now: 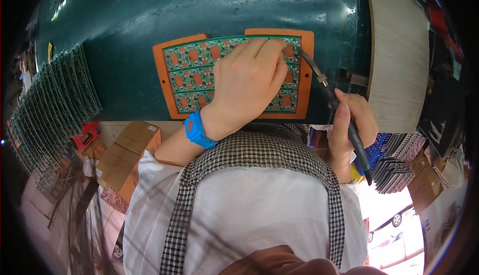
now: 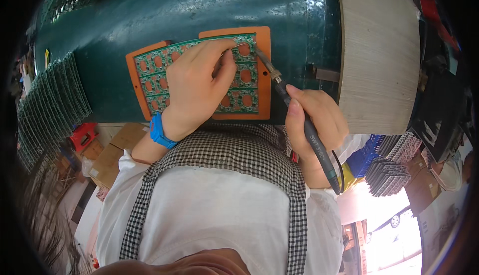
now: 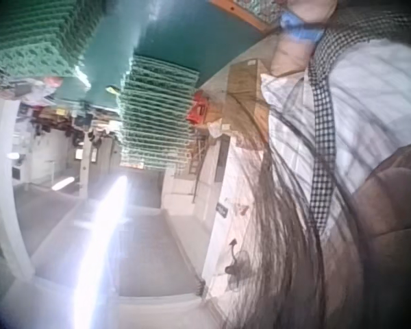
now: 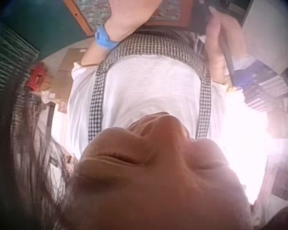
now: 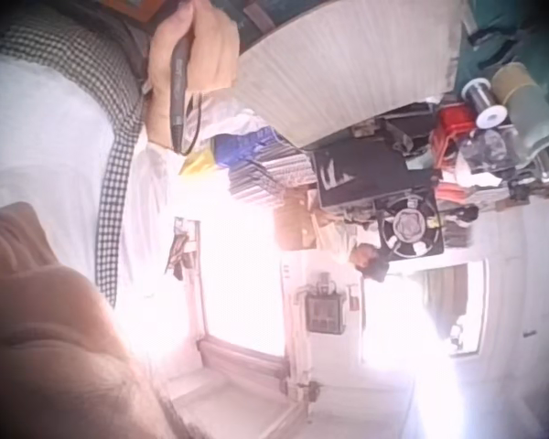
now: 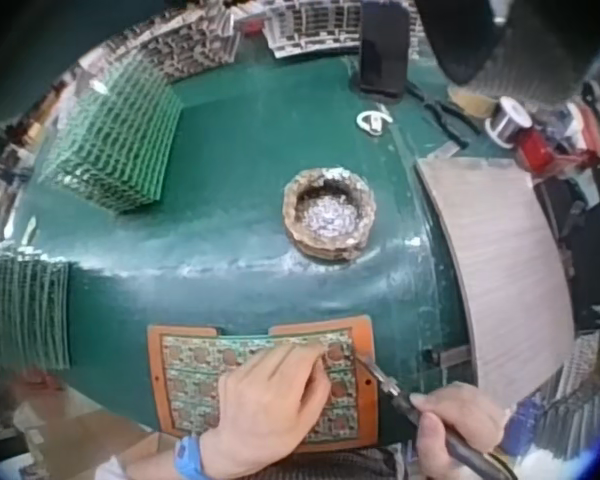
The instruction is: The person solders components onto a circuit board held in a jig using a soldering iron, stacks the board onto a pile, places a new circuit board into the jig, and solders components on the new board.
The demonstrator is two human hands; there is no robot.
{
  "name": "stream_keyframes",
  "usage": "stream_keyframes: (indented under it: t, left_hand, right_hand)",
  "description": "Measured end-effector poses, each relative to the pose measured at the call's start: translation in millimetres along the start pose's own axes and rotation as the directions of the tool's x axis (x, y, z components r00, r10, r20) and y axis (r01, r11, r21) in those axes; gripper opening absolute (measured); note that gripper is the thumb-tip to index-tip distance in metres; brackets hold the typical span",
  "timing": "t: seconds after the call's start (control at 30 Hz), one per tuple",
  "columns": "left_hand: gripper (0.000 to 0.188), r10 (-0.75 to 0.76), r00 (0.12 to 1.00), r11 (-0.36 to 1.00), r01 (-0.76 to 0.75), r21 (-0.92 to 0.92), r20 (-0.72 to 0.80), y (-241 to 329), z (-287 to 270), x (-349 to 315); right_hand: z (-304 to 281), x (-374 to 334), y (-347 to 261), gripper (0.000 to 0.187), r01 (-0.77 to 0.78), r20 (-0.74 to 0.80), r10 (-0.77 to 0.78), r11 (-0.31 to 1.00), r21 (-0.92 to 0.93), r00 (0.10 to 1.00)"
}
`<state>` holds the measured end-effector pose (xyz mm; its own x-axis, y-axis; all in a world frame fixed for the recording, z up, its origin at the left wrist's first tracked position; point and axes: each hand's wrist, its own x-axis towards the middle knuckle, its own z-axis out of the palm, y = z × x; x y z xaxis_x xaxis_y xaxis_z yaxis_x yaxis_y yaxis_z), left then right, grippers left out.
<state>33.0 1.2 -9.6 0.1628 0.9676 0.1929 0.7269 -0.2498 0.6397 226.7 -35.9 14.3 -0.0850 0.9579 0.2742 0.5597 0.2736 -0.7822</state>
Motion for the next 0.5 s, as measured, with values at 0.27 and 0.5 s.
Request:
stream_keyframes:
  t: [0.27,0.5]
  left_hand:
    - [0.015,-0.015,0.998,1.0,0.015,0.001,0.064,2.5,1.8,-1.5]
    - [0.017,0.082,0.995,0.997,-0.081,-0.009,0.064,0.5,-5.5,-2.7]
  right_hand:
    - [5.6,-0.6,1.8,0.01,-0.06,-0.016,0.061,0.997,0.04,0.998]
    - [-0.4,-6.6,-6.8,0.01,-0.07,0.022,0.07,0.997,0.012,0.997]
